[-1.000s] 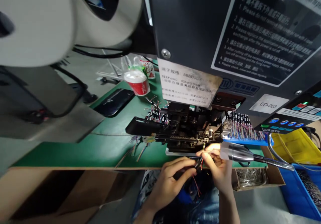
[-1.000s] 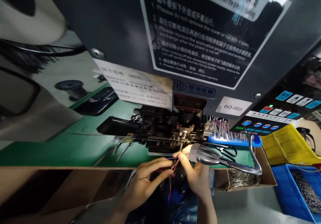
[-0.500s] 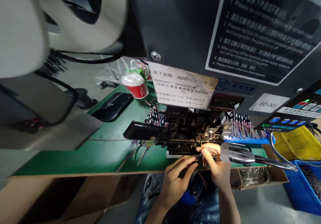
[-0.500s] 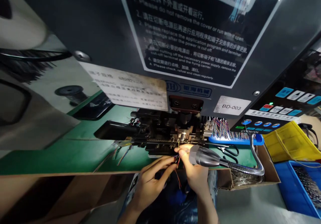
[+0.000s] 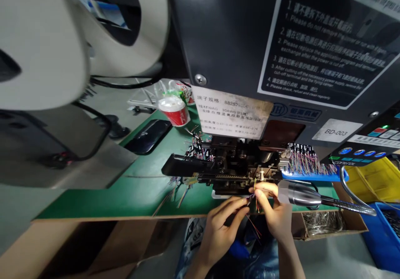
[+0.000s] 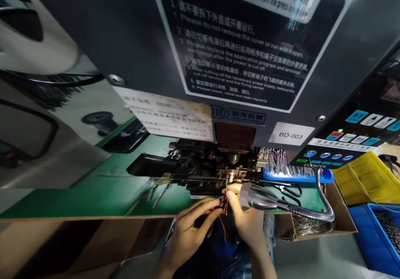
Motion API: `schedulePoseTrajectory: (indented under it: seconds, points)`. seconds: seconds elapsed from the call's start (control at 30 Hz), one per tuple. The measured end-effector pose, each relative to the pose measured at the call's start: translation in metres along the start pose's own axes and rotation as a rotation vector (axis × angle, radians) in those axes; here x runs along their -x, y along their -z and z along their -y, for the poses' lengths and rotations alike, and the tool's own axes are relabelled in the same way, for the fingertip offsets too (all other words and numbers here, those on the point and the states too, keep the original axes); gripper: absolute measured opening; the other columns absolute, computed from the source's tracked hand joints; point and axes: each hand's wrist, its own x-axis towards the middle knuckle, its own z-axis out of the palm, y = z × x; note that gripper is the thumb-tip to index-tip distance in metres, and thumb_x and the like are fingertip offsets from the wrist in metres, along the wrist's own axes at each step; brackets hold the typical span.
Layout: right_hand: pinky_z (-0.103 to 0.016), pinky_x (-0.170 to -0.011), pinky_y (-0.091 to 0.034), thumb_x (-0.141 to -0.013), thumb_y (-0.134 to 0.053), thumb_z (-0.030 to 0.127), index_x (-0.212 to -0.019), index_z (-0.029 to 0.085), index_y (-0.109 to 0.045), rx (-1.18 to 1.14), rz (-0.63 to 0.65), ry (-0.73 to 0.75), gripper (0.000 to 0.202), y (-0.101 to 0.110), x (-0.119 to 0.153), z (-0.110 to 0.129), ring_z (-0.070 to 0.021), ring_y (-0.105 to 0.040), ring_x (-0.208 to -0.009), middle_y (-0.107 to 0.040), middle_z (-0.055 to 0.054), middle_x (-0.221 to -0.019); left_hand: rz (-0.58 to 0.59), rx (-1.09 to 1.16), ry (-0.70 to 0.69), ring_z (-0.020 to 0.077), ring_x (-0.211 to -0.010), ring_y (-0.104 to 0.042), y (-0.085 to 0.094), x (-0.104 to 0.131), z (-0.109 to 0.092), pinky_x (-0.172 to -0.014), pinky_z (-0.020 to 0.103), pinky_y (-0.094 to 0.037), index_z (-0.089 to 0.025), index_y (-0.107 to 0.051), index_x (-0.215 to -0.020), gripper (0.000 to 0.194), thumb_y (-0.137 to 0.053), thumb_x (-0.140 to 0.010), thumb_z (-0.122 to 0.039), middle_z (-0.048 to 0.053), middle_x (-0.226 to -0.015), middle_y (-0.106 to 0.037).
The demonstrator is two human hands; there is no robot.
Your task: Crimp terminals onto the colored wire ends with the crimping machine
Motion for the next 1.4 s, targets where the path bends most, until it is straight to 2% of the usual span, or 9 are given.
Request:
schedulePoseTrajectory:
  seconds: [0.1, 0.17, 0.3, 0.43, 0.53, 0.63, 0.77, 1.03, 1.4]
  points:
    - [-0.029, -0.063, -0.055, -0.093, -0.074, 0.027, -0.086, 0.022, -0.08, 0.085, 0.095, 0.109, 0.01, 0.009, -0.001, -0.001, -0.018, -0.069, -0.067, -0.079, -0.005, -0.088, 0.075, 0.052, 0.032, 0.0187, -0.065, -0.077, 0.008, -0.004, -0.009, -0.062, 0.022, -0.065, -0.021, -0.081, -0.093, 0.014, -0.068, -0.094, -0.016, 0.003, -0.079, -0.08]
    - [-0.028, -0.064, -0.056, -0.093, -0.074, 0.026, -0.085, 0.022, -0.078, 0.038, 0.123, 0.112, 0.01, 0.011, -0.001, 0.0, -0.0193, -0.072, -0.075, -0.079, -0.007, -0.096, 0.112, 0.08, 0.04, 0.0173, -0.062, -0.076, 0.01, -0.005, -0.013, -0.061, 0.02, -0.064, -0.021, -0.081, -0.091, 0.013, -0.069, -0.093, -0.015, 0.002, -0.073, -0.078]
    - [-0.032, -0.077, -0.06, -0.094, -0.072, 0.026, -0.089, 0.022, -0.077, -0.095, 0.049, -0.013, 0.009, 0.003, 0.002, 0.006, -0.0224, -0.077, -0.082, -0.081, -0.005, -0.088, 0.072, 0.073, 0.034, 0.0163, -0.062, -0.075, 0.005, -0.004, -0.011, -0.061, 0.019, -0.064, -0.02, -0.081, -0.092, 0.012, -0.071, -0.09, -0.013, 0.003, -0.079, -0.08]
    - [-0.04, -0.086, -0.061, -0.094, -0.072, 0.032, -0.089, 0.021, -0.08, -0.059, -0.03, -0.042, 0.015, -0.005, 0.003, 0.005, -0.0262, -0.078, -0.086, -0.083, -0.008, -0.091, 0.036, 0.078, 0.034, 0.0174, -0.066, -0.077, -0.004, 0.0, -0.003, -0.062, 0.02, -0.065, -0.02, -0.081, -0.095, 0.015, -0.068, -0.091, -0.012, 0.005, -0.086, -0.082]
    - [-0.043, -0.083, -0.063, -0.093, -0.074, 0.041, -0.09, 0.02, -0.082, -0.061, -0.09, -0.046, 0.023, -0.007, 0.003, 0.001, -0.0288, -0.078, -0.085, -0.084, -0.011, -0.09, 0.026, 0.084, 0.026, 0.0182, -0.067, -0.078, -0.008, 0.001, 0.0, -0.061, 0.021, -0.066, -0.02, -0.081, -0.097, 0.018, -0.066, -0.091, -0.011, 0.006, -0.087, -0.082]
    - [-0.041, -0.073, -0.064, -0.091, -0.076, 0.048, -0.092, 0.019, -0.083, -0.06, -0.135, -0.048, 0.03, -0.008, 0.002, -0.004, -0.0299, -0.079, -0.083, -0.084, -0.012, -0.088, 0.021, 0.08, 0.015, 0.0185, -0.069, -0.079, -0.008, 0.0, 0.0, -0.062, 0.021, -0.066, -0.02, -0.081, -0.098, 0.02, -0.065, -0.09, -0.01, 0.006, -0.087, -0.082]
    - [-0.038, -0.065, -0.064, -0.09, -0.077, 0.05, -0.094, 0.018, -0.083, -0.071, -0.127, -0.075, 0.032, -0.009, 0.001, -0.005, -0.0288, -0.079, -0.078, -0.084, -0.013, -0.088, 0.003, 0.07, -0.003, 0.0183, -0.073, -0.079, -0.006, -0.002, -0.003, -0.063, 0.018, -0.065, -0.021, -0.081, -0.098, 0.021, -0.065, -0.09, -0.009, 0.005, -0.087, -0.082]
    - [-0.038, -0.071, -0.063, -0.091, -0.076, 0.046, -0.096, 0.019, -0.081, -0.112, -0.104, -0.109, 0.028, -0.01, 0.001, 0.0, -0.0299, -0.08, -0.085, -0.085, -0.012, -0.091, 0.032, 0.078, 0.042, 0.0177, -0.068, -0.078, -0.005, 0.001, -0.002, -0.062, 0.021, -0.066, -0.02, -0.08, -0.096, 0.017, -0.066, -0.092, -0.012, 0.005, -0.088, -0.082]
    - [-0.038, -0.074, -0.062, -0.095, -0.073, 0.045, -0.099, 0.021, -0.081, -0.082, -0.052, -0.116, 0.025, -0.007, 0.002, -0.009, -0.0269, -0.078, -0.083, -0.085, -0.01, -0.094, 0.042, 0.062, 0.029, 0.0178, -0.071, -0.079, -0.003, 0.003, -0.003, -0.063, 0.019, -0.065, -0.02, -0.08, -0.097, 0.016, -0.067, -0.092, -0.01, 0.005, -0.088, -0.081]
